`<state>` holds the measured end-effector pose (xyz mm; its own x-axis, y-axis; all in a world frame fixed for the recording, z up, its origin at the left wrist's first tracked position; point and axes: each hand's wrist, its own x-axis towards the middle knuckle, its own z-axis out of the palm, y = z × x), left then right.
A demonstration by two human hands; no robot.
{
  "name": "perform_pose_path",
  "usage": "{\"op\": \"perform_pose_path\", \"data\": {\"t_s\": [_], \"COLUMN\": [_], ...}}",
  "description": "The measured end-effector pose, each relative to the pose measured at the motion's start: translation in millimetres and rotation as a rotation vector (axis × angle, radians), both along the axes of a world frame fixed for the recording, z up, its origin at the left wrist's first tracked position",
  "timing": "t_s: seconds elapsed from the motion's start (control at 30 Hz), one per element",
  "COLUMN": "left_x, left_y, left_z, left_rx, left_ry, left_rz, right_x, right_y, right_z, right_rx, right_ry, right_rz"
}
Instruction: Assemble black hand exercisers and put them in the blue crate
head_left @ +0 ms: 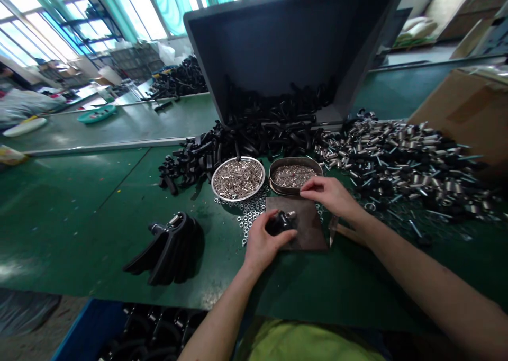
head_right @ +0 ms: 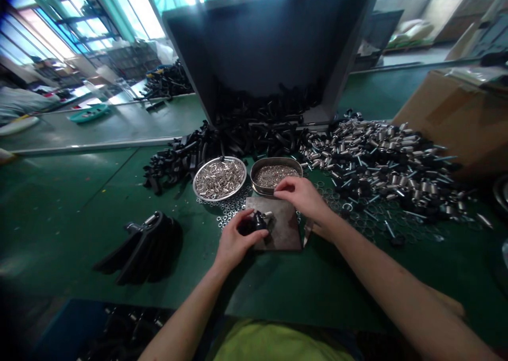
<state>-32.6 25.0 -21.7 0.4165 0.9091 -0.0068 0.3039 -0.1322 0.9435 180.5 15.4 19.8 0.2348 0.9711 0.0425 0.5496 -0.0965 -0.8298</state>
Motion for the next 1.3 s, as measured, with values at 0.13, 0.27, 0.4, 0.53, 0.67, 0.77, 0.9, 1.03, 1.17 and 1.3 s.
{"op": "perform_pose_path", "data": {"t_s": [0.13,0.27,0.4,0.53,0.67,0.77,0.9,1.03,1.17,1.3], "left_x": [0.5,3.5,4.8,4.3,5.1,5.3,1.6,-0.3,6.0,13.3], "left_y": [-3.4,-8.8,-11.4,-10.2,-8.9,-9.7,-5.4,9.9,13.7,-1.9], "left_z": [7.8,13.0,17.3,19.0,16.4,12.5,11.3,15.9,12.9,-1.0], "left_rx": [-0.648,-0.997,-1.115,-1.129,-1.137,-1.123,-0.961,-0.615,-0.050,0.420], "left_ry": [-0.527,-0.752,-0.855,-0.862,-0.869,-0.868,-0.742,-0.440,0.054,0.411], "left_rz": [0.109,0.165,0.189,0.172,0.142,0.088,-0.027,-0.193,-0.259,-0.285], "right_x": [-28.0,-46.6,-52.0,-51.1,-48.5,-47.2,-41.6,-25.1,-9.2,-4.7], "right_y": [-33.9,-41.5,-37.9,-37.0,-38.8,-40.1,-39.0,-32.2,-23.1,-22.0], "right_z": [-7.5,-13.7,-12.6,-12.6,-16.2,-16.6,-16.4,-26.4,-43.3,-47.2], "right_rx": [0.060,0.180,0.223,0.243,0.255,0.246,0.235,0.407,0.582,0.513], "right_ry": [0.300,0.289,0.186,0.137,0.098,0.070,-0.024,-0.469,-1.050,-1.181], "right_rz": [0.018,0.056,0.071,0.061,0.053,0.052,0.080,0.231,0.412,0.442]}}
